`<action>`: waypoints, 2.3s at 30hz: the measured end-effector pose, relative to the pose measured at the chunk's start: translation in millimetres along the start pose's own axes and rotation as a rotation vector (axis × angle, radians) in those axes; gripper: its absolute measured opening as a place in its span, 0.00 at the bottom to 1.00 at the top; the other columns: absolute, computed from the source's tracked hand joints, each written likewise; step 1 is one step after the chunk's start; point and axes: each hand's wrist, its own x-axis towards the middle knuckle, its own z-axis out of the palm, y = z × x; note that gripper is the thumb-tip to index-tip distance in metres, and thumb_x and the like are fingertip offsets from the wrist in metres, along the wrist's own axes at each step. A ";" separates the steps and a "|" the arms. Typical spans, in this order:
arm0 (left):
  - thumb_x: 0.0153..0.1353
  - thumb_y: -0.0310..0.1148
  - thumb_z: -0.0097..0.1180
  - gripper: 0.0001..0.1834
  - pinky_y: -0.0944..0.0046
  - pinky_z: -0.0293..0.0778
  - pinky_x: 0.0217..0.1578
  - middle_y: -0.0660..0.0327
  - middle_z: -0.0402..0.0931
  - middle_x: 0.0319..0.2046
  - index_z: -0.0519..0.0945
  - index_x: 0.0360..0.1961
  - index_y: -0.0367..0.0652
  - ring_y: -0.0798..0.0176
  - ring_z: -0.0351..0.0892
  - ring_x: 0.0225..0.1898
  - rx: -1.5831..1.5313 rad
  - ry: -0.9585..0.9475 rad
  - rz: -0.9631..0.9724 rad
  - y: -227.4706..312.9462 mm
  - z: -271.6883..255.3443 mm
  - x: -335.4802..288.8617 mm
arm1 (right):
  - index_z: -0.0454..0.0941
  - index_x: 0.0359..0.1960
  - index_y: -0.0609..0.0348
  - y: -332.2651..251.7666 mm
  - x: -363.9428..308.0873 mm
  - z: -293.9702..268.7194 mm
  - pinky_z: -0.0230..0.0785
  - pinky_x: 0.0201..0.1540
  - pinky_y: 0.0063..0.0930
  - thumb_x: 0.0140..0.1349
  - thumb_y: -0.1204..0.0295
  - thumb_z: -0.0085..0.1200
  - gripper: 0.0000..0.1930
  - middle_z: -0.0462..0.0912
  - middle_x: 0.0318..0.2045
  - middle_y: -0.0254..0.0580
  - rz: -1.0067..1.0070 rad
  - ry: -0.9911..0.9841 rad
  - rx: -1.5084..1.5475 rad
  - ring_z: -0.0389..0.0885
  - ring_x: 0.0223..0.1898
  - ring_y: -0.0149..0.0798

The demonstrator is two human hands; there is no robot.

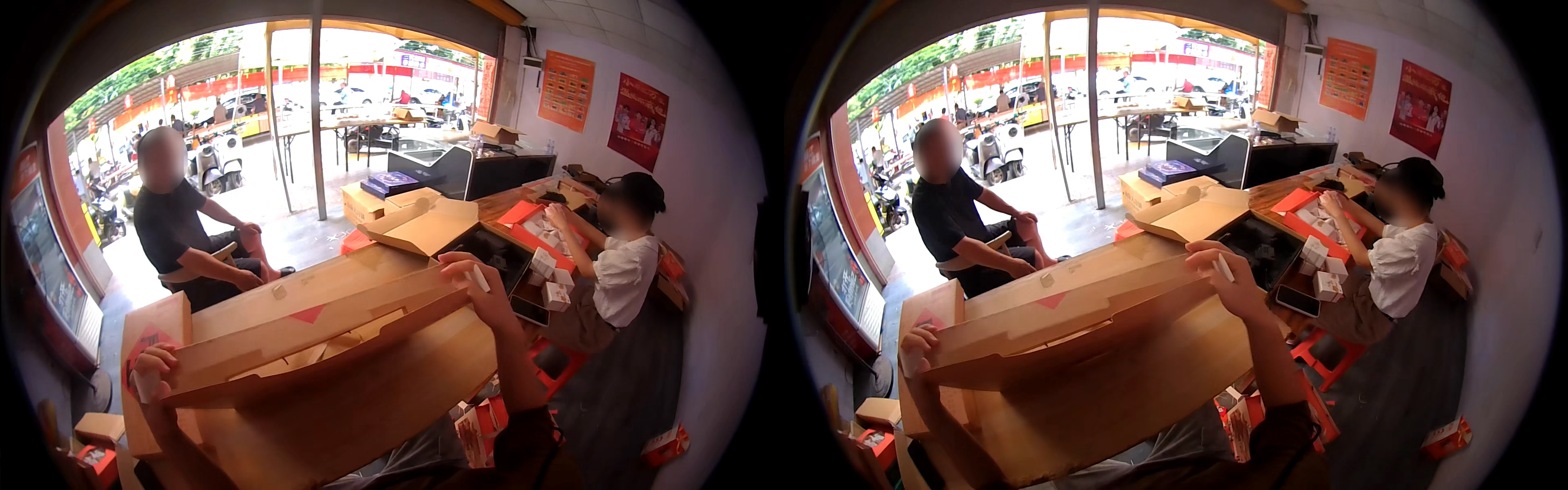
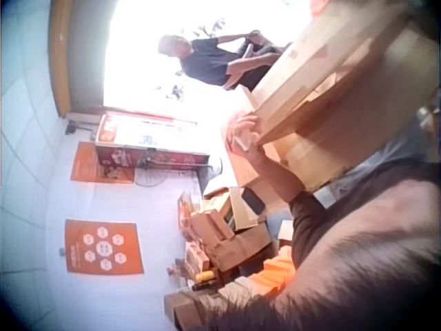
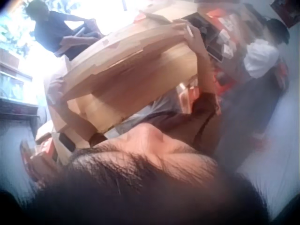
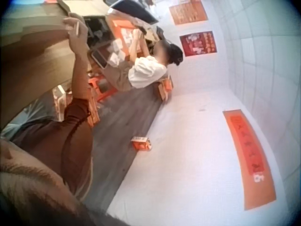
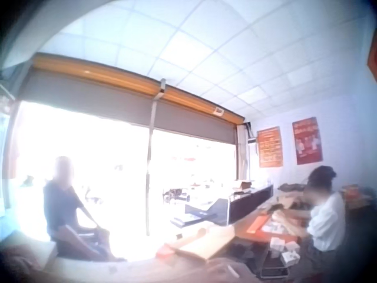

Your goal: The person assembles cardboard gift boxes by folding the sides and lid, then placing the lid onto the box base.

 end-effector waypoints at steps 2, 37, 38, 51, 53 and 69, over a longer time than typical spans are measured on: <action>0.59 0.56 0.65 0.27 0.50 0.68 0.60 0.56 0.76 0.38 0.77 0.38 0.39 0.51 0.75 0.53 0.066 -0.016 0.024 6.3 2.5 -1.3 | 0.85 0.52 0.64 -1.5 3.0 -7.2 0.67 0.67 0.37 0.65 0.77 0.54 0.15 0.80 0.61 0.49 -0.075 -0.120 -0.102 0.77 0.64 0.40; 0.61 0.49 0.52 0.18 0.58 0.61 0.50 0.60 0.69 0.36 0.63 0.22 0.53 0.60 0.64 0.41 -0.155 -0.291 0.050 -10.9 -2.5 2.9 | 0.77 0.53 0.54 22.1 2.9 -11.6 0.55 0.72 0.42 0.56 0.60 0.65 0.24 0.69 0.65 0.48 -0.077 -0.384 0.110 0.66 0.69 0.44; 0.61 0.50 0.53 0.18 0.58 0.61 0.49 0.60 0.69 0.36 0.64 0.22 0.54 0.60 0.65 0.42 -0.204 -0.298 0.056 -9.4 -1.3 4.9 | 0.77 0.52 0.54 14.0 -1.9 -11.8 0.55 0.73 0.42 0.54 0.60 0.66 0.25 0.69 0.65 0.49 -0.065 -0.371 0.115 0.66 0.68 0.45; 0.56 0.41 0.49 0.11 0.52 0.60 0.64 0.53 0.75 0.44 0.66 0.25 0.47 0.51 0.68 0.56 -0.279 -0.264 -0.086 7.3 -7.4 -0.2 | 0.77 0.34 0.56 -2.3 -5.8 -4.2 0.64 0.69 0.44 0.43 0.64 0.71 0.19 0.71 0.67 0.51 0.025 -0.268 0.060 0.74 0.63 0.46; 0.56 0.41 0.49 0.11 0.52 0.60 0.64 0.53 0.74 0.44 0.66 0.24 0.47 0.51 0.68 0.56 -0.286 -0.266 -0.088 7.0 -6.8 1.3 | 0.77 0.33 0.56 -5.4 -4.0 -2.2 0.65 0.68 0.44 0.43 0.64 0.71 0.18 0.72 0.66 0.51 0.026 -0.256 0.066 0.74 0.62 0.46; 0.58 0.34 0.52 0.08 0.57 0.65 0.58 0.56 0.73 0.42 0.66 0.28 0.44 0.57 0.70 0.52 -0.268 -0.200 -0.077 4.3 2.1 0.0 | 0.75 0.29 0.57 -10.4 -8.9 -7.6 0.68 0.62 0.39 0.36 0.61 0.80 0.25 0.78 0.57 0.50 -0.007 -0.294 0.022 0.76 0.55 0.43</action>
